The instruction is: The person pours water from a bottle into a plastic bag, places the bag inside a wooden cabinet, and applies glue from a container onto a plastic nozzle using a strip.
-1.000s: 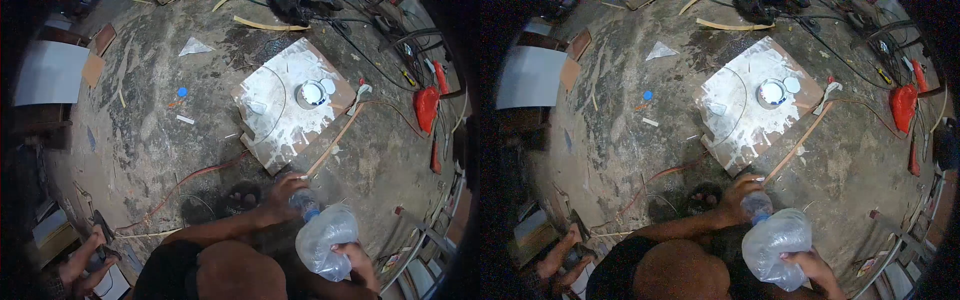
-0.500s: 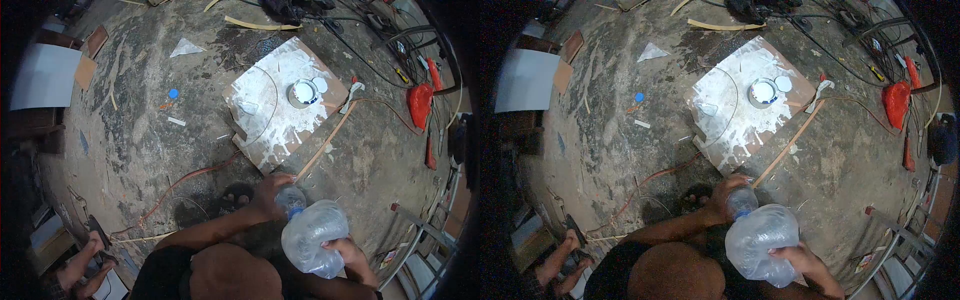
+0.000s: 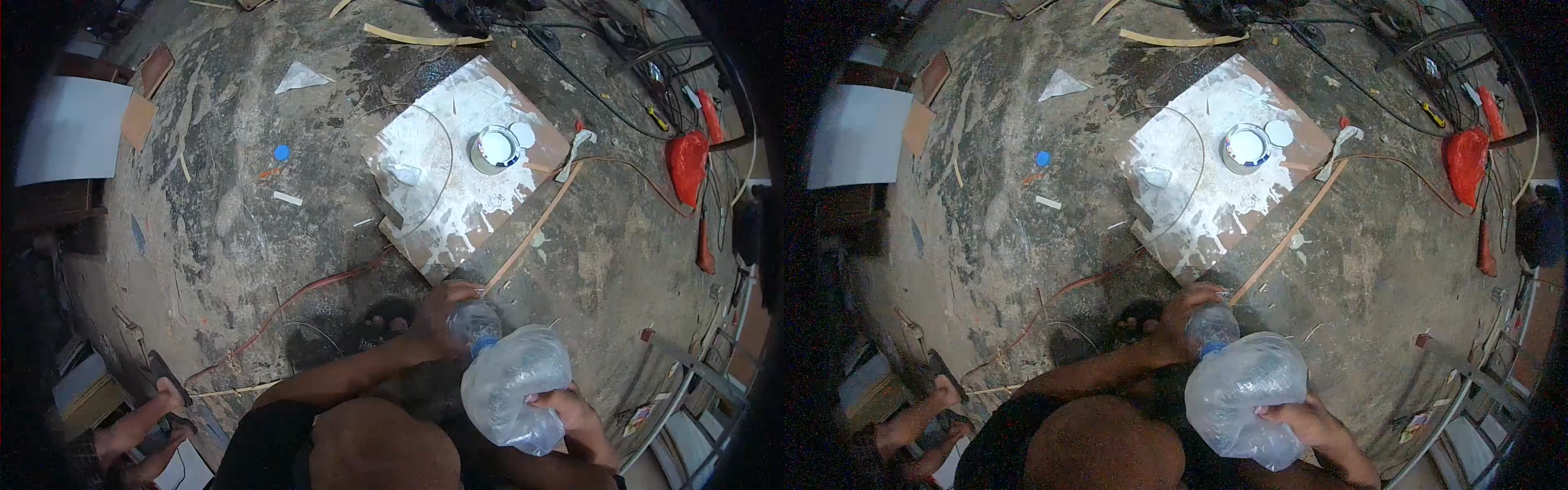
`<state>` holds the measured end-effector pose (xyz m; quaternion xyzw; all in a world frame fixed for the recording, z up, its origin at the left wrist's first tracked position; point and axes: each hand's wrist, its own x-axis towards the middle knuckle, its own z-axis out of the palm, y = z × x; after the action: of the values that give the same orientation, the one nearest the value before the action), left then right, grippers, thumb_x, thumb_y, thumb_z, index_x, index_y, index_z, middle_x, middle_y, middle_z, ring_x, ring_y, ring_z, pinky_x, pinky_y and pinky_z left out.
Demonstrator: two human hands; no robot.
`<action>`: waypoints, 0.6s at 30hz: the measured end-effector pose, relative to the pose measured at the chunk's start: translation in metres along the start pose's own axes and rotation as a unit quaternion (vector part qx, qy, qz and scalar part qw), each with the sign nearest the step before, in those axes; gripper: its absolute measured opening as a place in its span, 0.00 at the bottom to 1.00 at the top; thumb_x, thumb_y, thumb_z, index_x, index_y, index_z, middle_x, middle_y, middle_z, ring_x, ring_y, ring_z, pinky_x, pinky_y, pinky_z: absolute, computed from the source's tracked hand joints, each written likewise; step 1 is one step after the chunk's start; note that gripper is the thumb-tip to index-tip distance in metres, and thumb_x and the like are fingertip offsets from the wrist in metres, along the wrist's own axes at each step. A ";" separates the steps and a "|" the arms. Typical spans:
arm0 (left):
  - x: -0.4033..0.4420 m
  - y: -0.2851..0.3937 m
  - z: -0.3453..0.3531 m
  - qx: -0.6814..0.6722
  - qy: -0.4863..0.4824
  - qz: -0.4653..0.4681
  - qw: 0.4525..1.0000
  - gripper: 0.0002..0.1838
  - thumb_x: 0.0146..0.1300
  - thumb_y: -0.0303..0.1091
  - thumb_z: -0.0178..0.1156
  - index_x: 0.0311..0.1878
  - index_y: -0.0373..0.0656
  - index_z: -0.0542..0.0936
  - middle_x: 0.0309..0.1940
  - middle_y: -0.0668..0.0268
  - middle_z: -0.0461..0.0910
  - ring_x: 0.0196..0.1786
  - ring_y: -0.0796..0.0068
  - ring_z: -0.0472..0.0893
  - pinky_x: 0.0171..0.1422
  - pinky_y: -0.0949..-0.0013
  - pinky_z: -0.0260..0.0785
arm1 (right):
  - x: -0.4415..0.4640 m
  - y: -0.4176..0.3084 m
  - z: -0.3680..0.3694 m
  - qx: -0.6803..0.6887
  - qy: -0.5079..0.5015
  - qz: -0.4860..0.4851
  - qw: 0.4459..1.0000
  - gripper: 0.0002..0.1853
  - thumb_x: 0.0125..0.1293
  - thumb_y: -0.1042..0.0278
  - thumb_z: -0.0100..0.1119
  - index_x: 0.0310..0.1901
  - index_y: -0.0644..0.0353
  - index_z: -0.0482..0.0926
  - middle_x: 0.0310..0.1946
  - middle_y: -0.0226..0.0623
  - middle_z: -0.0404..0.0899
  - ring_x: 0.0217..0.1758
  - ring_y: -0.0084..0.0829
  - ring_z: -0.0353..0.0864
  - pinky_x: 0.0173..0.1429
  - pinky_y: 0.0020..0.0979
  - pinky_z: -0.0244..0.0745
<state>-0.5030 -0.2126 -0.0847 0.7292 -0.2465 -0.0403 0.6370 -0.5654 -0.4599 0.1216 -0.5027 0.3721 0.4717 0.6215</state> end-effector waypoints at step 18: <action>0.031 -0.013 -0.057 0.024 -0.055 0.126 0.990 0.53 0.57 0.84 0.54 0.62 0.38 0.73 0.61 0.47 0.77 0.64 0.48 0.78 0.69 0.47 0.67 | -0.001 -0.008 0.007 0.015 -0.002 -0.009 1.000 0.25 0.63 0.68 0.73 0.62 0.60 0.80 0.51 0.35 0.85 0.55 0.29 0.83 0.62 0.38 0.78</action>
<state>-0.4504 -0.1728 -0.0780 0.7043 -0.3721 0.0059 0.6045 -0.5577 -0.4541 0.1258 -0.4959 0.3731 0.4618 0.6338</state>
